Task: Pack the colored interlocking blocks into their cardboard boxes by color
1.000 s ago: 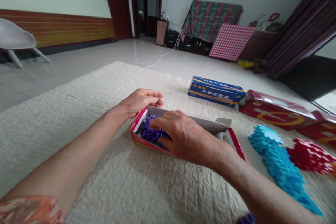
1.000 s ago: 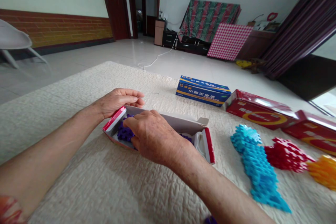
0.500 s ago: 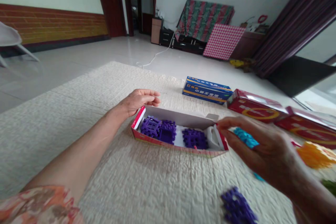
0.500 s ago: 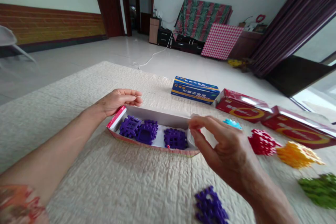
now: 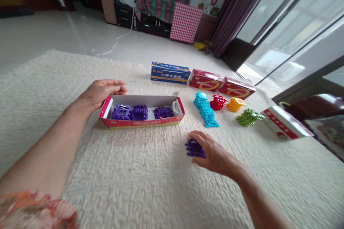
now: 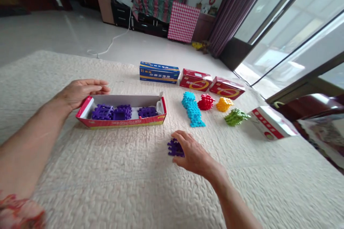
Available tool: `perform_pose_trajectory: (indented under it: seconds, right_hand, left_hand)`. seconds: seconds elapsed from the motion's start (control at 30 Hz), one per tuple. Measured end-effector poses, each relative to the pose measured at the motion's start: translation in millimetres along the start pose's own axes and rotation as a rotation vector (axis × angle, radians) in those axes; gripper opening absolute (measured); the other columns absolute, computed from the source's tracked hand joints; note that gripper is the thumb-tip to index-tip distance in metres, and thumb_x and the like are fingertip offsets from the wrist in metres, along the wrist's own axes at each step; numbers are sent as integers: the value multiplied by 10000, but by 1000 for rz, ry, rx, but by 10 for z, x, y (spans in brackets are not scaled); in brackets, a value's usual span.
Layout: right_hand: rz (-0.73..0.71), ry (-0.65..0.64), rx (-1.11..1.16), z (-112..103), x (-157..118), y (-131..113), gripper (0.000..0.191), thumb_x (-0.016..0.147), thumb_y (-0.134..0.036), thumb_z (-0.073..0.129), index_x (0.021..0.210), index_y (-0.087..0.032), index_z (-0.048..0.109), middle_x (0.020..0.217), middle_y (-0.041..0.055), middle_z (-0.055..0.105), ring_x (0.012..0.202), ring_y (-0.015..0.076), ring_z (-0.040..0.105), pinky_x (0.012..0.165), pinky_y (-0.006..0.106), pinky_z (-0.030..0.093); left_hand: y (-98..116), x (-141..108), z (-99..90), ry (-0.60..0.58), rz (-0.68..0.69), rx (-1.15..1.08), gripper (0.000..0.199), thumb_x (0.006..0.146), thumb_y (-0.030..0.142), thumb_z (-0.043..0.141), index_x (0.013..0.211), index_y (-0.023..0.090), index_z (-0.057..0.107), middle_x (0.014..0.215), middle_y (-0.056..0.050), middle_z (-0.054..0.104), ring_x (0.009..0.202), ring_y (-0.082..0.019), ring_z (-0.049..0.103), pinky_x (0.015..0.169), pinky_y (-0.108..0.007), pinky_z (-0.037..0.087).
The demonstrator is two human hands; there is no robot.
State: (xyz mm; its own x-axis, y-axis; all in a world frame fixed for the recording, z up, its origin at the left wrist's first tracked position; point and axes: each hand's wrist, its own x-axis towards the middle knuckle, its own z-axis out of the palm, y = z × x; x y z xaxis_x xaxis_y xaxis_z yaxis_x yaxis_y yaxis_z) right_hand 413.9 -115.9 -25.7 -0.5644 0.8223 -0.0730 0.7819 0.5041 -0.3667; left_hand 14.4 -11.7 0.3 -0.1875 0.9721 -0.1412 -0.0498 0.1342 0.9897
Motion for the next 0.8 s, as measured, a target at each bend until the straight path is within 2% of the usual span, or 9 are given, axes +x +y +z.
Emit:
perform_pose_trajectory:
  seconds: [0.33,0.63,0.8]
  right_hand:
    - [-40,26,17,33,57,65,409,779,-109,593,1178,-190,568,1130,111,632,1042,226,604,925,403,496]
    - [-38,25,15,-17,16,113,512,747,-110,633,1238,-198,518,1239,122,595,1108,245,587,973,419,486]
    - [-30,54,35,-3,-5,180,387,767,-129,638,1138,-212,566,1161,98,592,1008,212,611,901,386,514]
  left_hand:
    - [-26,37,-15,7,10,-22,253,716,49,599,953,99,673,762,-36,724,717,-141,662,699,-273,512]
    - [-46,59,-45,5,25,-10,263,679,87,636,938,104,681,772,-47,727,718,-153,667,687,-279,520]
    - [-31,39,-36,-4,21,-9,260,694,79,627,949,105,674,777,-40,725,744,-153,658,739,-300,511]
